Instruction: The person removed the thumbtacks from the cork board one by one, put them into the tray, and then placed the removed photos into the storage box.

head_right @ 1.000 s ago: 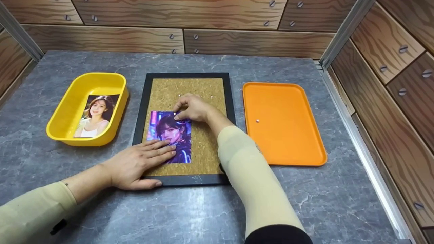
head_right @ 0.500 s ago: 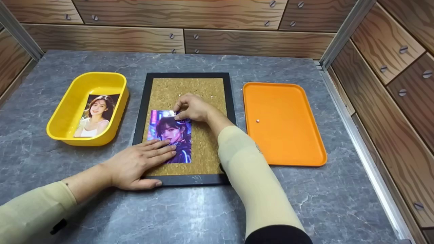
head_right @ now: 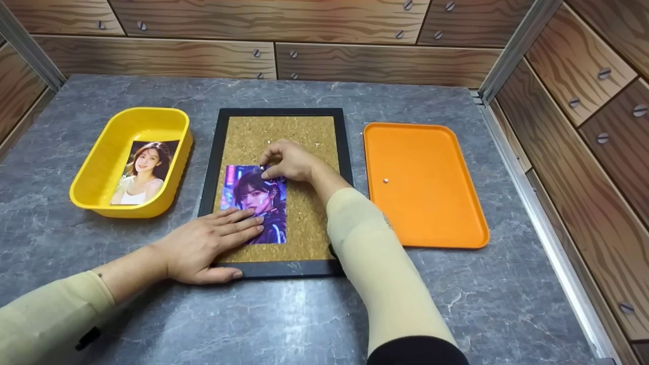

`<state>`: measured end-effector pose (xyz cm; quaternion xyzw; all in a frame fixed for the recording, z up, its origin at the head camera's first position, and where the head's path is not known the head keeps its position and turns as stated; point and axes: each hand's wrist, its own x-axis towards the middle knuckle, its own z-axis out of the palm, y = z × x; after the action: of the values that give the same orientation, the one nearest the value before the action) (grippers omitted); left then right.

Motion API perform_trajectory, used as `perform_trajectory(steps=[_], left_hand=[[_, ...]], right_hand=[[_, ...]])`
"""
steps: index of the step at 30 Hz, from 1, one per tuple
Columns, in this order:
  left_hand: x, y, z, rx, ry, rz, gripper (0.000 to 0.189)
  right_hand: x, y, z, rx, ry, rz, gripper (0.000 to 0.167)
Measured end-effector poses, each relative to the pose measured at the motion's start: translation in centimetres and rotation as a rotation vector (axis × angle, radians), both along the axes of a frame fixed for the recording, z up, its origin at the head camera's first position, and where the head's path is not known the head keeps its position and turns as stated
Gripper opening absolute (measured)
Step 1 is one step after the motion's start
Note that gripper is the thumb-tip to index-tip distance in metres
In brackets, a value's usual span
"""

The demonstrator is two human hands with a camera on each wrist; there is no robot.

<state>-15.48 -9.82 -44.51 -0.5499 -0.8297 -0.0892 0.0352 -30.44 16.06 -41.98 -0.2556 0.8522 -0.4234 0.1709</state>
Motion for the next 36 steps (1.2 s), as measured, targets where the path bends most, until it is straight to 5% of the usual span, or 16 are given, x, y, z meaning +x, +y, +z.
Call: perform_trajectory(steps=[13, 36], left_hand=[[0.08, -0.02, 0.16, -0.015, -0.005, 0.006, 0.084], [0.00, 0.02, -0.04, -0.001, 0.008, 0.003, 0.084]], right_hand=[[-0.19, -0.02, -0.15, -0.074, -0.067, -0.013, 0.022], [-0.05, -0.10, -0.23, -0.021, 0.001, -0.037, 0.019]])
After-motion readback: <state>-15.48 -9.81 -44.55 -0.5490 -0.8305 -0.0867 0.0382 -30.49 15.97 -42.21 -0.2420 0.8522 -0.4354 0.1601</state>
